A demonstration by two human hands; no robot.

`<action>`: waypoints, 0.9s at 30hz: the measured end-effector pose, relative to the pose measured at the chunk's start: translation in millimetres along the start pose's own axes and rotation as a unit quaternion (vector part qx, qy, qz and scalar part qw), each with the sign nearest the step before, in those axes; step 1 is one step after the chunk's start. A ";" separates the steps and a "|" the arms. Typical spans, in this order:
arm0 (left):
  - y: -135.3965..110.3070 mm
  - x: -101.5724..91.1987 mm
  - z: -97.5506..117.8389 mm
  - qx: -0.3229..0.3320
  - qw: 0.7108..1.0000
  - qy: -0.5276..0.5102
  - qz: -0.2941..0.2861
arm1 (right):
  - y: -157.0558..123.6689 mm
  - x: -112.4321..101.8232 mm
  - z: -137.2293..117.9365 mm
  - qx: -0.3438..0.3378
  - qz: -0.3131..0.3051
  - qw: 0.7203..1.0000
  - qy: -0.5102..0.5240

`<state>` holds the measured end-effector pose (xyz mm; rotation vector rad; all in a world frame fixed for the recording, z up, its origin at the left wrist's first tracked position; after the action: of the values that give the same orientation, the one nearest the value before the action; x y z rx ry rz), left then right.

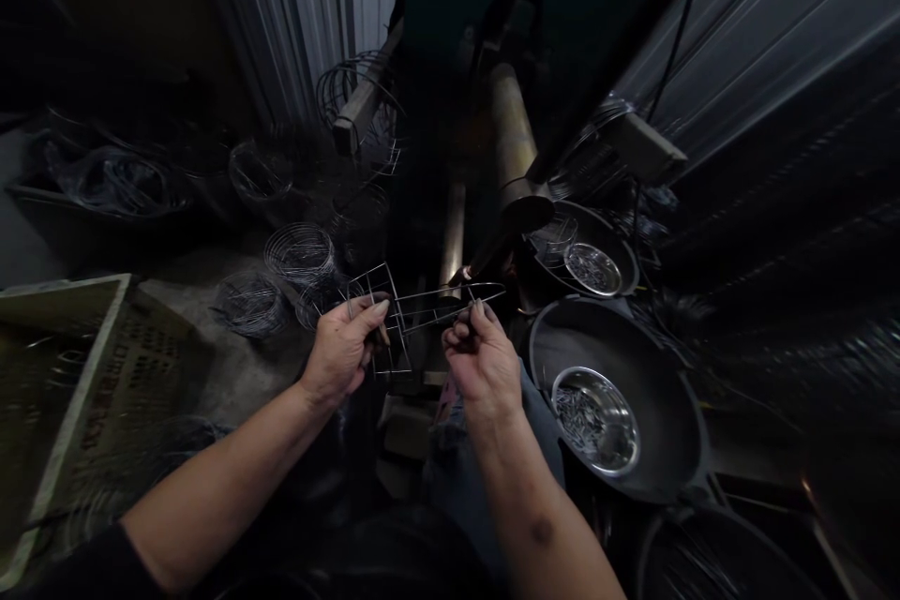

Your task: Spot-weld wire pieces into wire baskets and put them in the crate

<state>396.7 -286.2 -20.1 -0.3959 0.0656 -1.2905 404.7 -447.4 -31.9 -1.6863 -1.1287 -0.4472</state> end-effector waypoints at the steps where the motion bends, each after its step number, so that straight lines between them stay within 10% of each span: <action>1: 1.3 0.5 0.6 0.001 1.000 0.001 0.001 | 0.8 1.2 -0.5 -0.001 0.005 1.000 0.002; 27: 22.1 10.3 24.9 -0.021 1.000 -0.003 -0.014 | 29.3 14.0 -24.3 -0.067 -0.011 0.996 -0.049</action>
<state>426.6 -284.9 -2.3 -0.4387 0.0826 -1.3178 441.5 -463.7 -27.2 -1.8315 -1.2133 -0.4675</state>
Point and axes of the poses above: each hand's wrist, its own y-axis towards the middle knuckle, its own x-axis out of the palm, z = x × y, the point moved 4 cm from there along y, towards the middle knuckle, and after that the axes turned 2 degrees about z, right-handed, at the moved point
